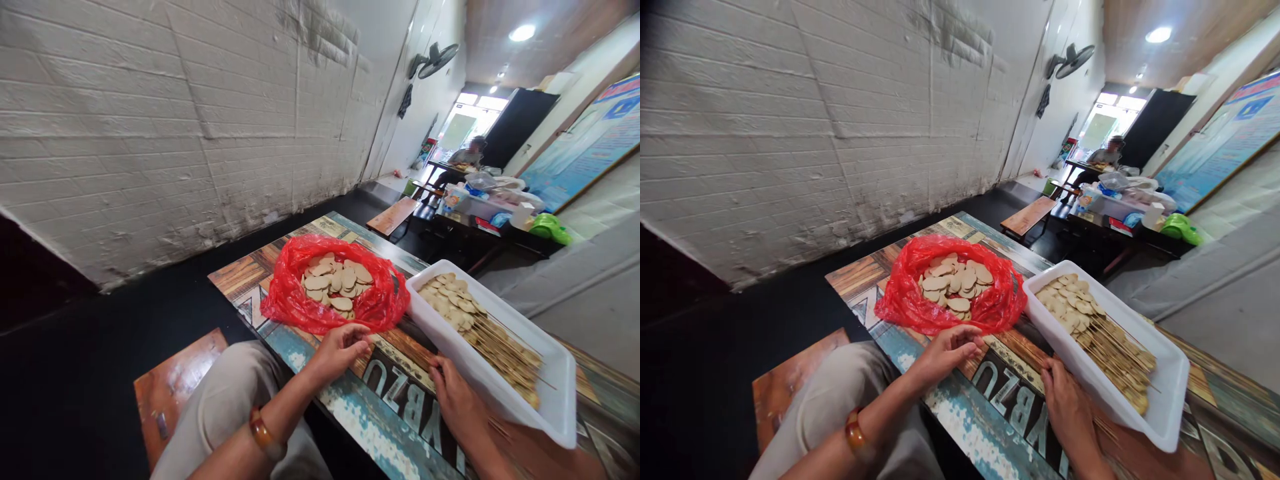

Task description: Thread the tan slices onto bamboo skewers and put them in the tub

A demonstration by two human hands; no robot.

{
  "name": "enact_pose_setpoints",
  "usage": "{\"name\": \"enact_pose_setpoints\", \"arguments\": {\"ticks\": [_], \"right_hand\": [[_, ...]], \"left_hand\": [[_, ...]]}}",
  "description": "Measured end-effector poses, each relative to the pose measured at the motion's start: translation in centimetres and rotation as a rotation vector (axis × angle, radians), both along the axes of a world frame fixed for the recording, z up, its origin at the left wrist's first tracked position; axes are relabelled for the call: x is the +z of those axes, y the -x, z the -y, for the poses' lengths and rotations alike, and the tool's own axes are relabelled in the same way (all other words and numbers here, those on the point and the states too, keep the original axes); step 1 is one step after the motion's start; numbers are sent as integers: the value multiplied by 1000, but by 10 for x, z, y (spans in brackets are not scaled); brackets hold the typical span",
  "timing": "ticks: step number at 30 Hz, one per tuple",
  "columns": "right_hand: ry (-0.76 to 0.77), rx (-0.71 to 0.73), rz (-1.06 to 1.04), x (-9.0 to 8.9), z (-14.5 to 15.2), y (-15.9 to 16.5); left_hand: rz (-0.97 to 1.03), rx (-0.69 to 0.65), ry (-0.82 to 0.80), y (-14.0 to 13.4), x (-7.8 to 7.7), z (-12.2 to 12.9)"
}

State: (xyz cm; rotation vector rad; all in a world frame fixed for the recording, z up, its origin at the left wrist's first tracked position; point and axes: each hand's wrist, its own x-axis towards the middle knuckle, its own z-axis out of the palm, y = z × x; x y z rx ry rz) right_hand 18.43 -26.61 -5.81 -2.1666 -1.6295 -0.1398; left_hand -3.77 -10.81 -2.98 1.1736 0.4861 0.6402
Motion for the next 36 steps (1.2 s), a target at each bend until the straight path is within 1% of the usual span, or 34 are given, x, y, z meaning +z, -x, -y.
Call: {"name": "enact_pose_setpoints", "arguments": {"ticks": [2, 3, 5, 8, 11, 12, 14, 16, 18, 21, 22, 23, 24, 27, 29, 33, 36], "right_hand": [[-38, -11, 20, 6, -13, 7], [-60, 11, 33, 12, -20, 12], [-78, 139, 57, 23, -33, 23], [-98, 248, 48, 38, -50, 41], [-156, 275, 126, 44, -61, 54], [-161, 284, 148, 45, -63, 58], [-148, 325, 171, 47, -66, 64], [-127, 378, 178, 48, -68, 71], [-106, 412, 190, 48, -68, 77], [-76, 417, 192, 49, -66, 82], [-65, 417, 192, 49, -65, 81], [-58, 416, 191, 49, -64, 80], [-57, 412, 189, 49, -63, 78], [-81, 393, 177, 48, -63, 70], [-97, 387, 165, 45, -64, 66], [-97, 384, 141, 39, -66, 63], [-82, 384, 127, 37, -66, 63]], "left_hand": [[22, 3, 23, -1, -2, 1], [31, 6, 36, -1, -2, 2], [37, 34, 66, -1, -2, 4], [39, 126, 125, 5, 1, 1], [84, 258, 118, 20, 15, -12], [110, 311, 83, 24, 23, -18], [180, 377, -2, 30, 39, -27], [192, 386, -84, 28, 52, -29], [155, 341, -166, 18, 59, -23], [58, 173, -248, -3, 57, -8], [33, 131, -254, -8, 55, -4], [20, 116, -255, -12, 54, -2], [17, 129, -250, -14, 52, -2], [11, 237, -233, -12, 50, -10], [-46, 277, -283, -7, 49, -14], [-183, 278, -512, -2, 46, -10], [-234, 272, -693, -2, 45, -5]]}}
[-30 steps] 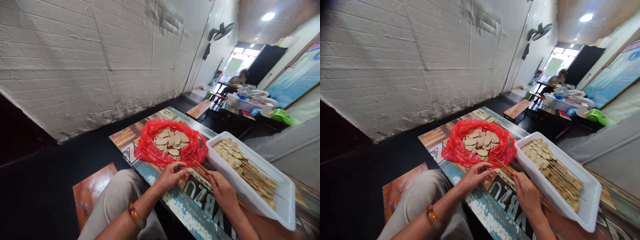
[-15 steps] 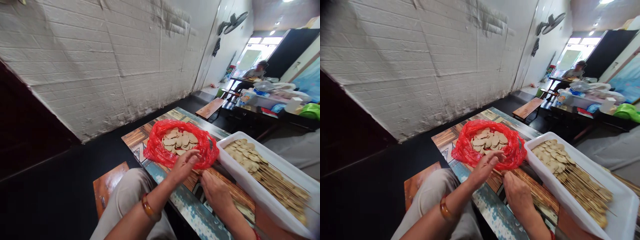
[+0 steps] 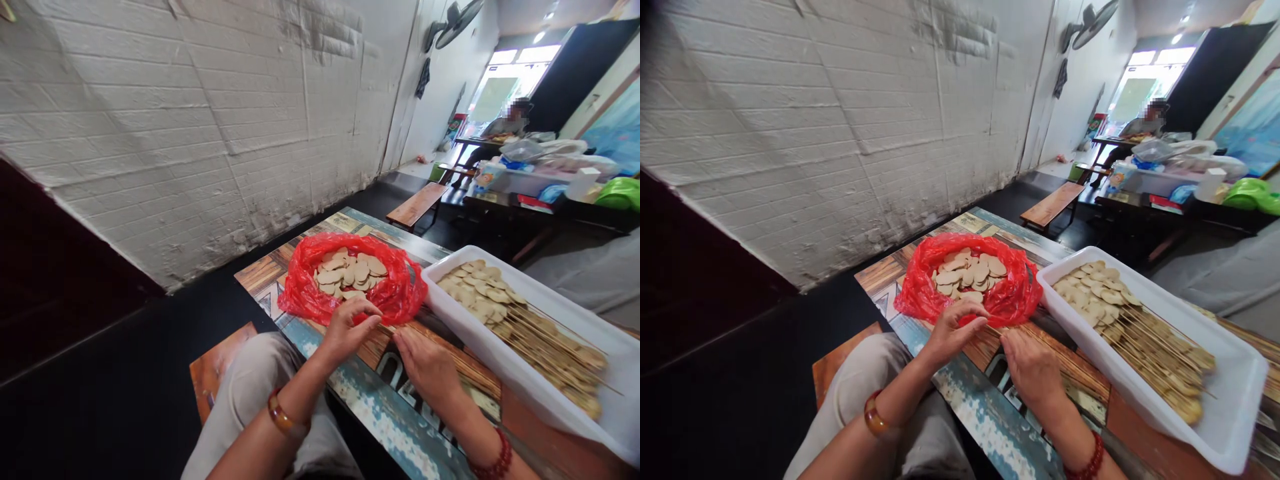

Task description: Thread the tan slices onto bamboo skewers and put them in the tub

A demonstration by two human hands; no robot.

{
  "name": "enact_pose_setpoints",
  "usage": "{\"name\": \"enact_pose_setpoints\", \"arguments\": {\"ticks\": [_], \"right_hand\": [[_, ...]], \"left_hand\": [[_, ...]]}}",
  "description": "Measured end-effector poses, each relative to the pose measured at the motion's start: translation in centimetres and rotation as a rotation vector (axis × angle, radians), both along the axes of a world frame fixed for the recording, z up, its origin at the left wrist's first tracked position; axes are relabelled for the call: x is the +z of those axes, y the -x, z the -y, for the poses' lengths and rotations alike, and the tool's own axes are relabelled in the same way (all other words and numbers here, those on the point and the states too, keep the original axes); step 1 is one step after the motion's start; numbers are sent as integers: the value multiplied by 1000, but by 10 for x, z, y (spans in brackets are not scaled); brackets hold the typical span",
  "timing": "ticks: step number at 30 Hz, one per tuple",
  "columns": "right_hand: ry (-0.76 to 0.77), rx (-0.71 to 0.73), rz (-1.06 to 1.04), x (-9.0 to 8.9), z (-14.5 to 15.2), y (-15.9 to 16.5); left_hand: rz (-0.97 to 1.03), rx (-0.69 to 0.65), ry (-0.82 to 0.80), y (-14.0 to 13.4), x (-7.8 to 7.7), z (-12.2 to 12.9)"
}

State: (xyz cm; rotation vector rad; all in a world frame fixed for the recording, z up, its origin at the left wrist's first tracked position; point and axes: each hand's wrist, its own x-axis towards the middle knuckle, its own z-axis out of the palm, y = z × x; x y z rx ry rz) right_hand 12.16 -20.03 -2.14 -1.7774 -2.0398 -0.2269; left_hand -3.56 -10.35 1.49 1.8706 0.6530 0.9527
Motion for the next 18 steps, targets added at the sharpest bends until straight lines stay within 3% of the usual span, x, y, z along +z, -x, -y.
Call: {"name": "enact_pose_setpoints", "arguments": {"ticks": [10, 14, 18], "right_hand": [[54, 35, 33, 2, 4, 4], [68, 37, 74, -1, 4, 4], [41, 53, 70, -2, 4, 3]], "left_hand": [[-375, -56, -603, 10, 1, 8], [-414, -58, -657, 15, 6, 9], [-351, -72, -584, 22, 17, 5]]}}
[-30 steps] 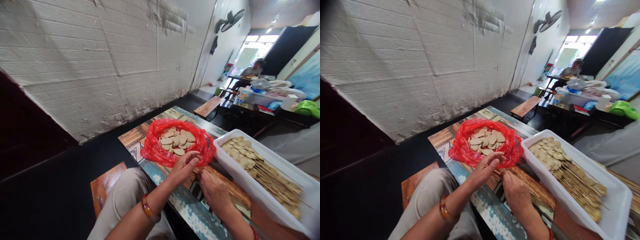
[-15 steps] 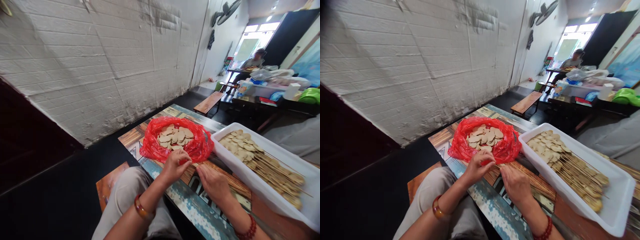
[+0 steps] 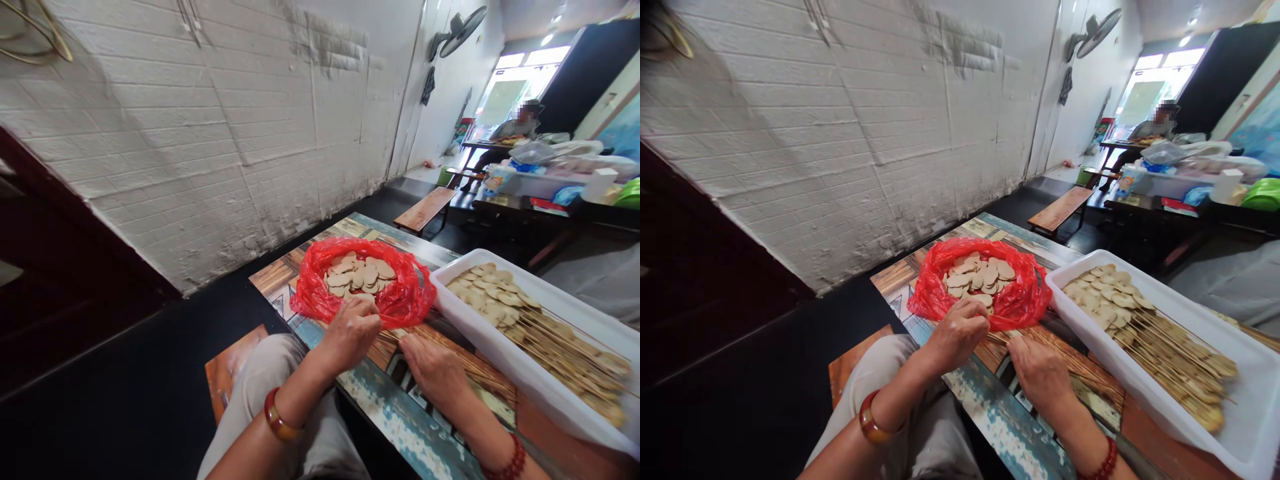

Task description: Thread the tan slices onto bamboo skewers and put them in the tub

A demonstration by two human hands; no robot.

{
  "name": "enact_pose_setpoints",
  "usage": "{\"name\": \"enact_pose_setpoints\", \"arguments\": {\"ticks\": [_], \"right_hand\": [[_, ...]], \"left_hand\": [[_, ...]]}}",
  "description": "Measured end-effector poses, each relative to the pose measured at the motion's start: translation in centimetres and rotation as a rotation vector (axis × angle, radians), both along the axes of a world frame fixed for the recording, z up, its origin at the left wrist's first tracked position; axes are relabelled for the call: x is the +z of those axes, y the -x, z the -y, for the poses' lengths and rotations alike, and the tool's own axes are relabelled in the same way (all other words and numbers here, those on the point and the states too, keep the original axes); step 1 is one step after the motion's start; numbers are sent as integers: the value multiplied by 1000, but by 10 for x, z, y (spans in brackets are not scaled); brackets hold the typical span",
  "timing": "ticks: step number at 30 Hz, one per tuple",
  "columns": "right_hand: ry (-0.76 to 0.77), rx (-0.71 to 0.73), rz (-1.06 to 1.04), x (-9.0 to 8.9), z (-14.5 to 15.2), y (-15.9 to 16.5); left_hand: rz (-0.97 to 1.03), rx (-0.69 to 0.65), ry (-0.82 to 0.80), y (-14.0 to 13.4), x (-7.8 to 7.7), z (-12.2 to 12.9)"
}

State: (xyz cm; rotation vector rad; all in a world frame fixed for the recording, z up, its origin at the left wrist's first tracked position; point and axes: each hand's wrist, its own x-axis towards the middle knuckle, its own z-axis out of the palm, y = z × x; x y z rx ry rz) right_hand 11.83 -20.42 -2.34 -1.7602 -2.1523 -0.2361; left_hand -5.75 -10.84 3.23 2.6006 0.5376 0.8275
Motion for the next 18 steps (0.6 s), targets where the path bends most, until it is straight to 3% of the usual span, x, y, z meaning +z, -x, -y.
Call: {"name": "enact_pose_setpoints", "arguments": {"ticks": [5, 13, 18], "right_hand": [[-15, 3, -5, 2, 0, 0], [-24, -34, 16, -10, -5, -16], [-33, -77, 20, -20, -9, -29]], "left_hand": [[82, -4, 152, 2, 1, -2], [160, 161, 221, 22, -6, -28], [364, 383, 437, 54, -6, -57]]}}
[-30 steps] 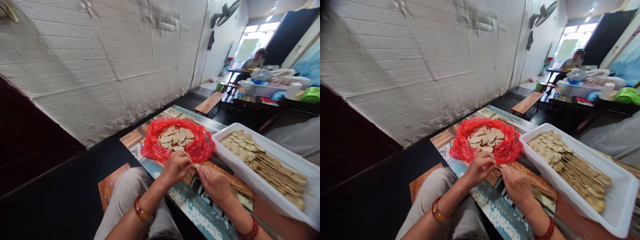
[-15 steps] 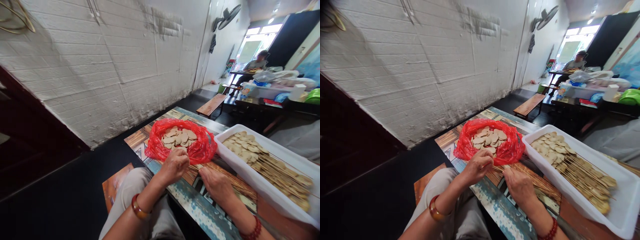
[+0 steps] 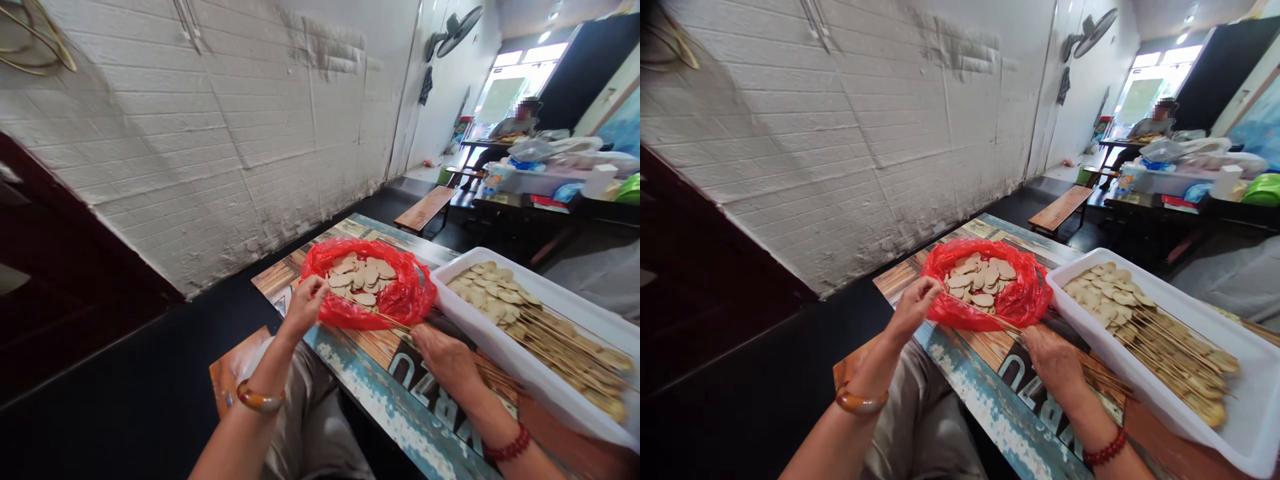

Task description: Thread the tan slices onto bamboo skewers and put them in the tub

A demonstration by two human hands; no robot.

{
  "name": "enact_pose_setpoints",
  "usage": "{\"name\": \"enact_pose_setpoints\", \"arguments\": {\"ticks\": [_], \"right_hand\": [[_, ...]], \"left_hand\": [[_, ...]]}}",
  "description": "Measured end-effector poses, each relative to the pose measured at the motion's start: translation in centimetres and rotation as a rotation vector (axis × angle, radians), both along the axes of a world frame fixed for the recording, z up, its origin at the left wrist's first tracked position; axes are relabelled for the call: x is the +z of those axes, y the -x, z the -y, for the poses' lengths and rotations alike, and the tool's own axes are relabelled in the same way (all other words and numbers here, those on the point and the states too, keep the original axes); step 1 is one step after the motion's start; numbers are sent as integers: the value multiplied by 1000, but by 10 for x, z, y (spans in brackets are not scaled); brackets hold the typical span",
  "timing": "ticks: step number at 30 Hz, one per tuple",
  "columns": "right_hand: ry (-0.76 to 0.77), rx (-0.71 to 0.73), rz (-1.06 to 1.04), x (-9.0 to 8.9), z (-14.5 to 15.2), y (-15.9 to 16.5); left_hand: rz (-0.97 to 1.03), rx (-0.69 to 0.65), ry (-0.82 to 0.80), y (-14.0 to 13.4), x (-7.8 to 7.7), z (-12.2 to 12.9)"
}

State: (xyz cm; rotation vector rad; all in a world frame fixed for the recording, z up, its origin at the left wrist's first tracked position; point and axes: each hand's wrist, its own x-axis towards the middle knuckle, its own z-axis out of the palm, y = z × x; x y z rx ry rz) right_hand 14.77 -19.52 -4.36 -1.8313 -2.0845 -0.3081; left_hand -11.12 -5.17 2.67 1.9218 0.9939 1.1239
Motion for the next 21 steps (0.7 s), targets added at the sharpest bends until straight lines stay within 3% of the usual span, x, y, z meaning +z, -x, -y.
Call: {"name": "enact_pose_setpoints", "arguments": {"ticks": [5, 8, 12, 15, 21], "right_hand": [[-16, -82, -9, -5, -2, -14], [-51, -119, -17, -3, -3, -19], [-128, -85, -70, 9, 3, -5], [-172, 53, -133, 25, 11, 19], [-164, 163, -110, 48, 10, 53]], "left_hand": [[342, 127, 181, 22, 2, -11], [399, 139, 220, 21, 0, -9], [307, 107, 213, 9, -5, 1], [190, 40, 180, -4, -9, 12], [-21, -281, 142, -30, -16, 39]]}}
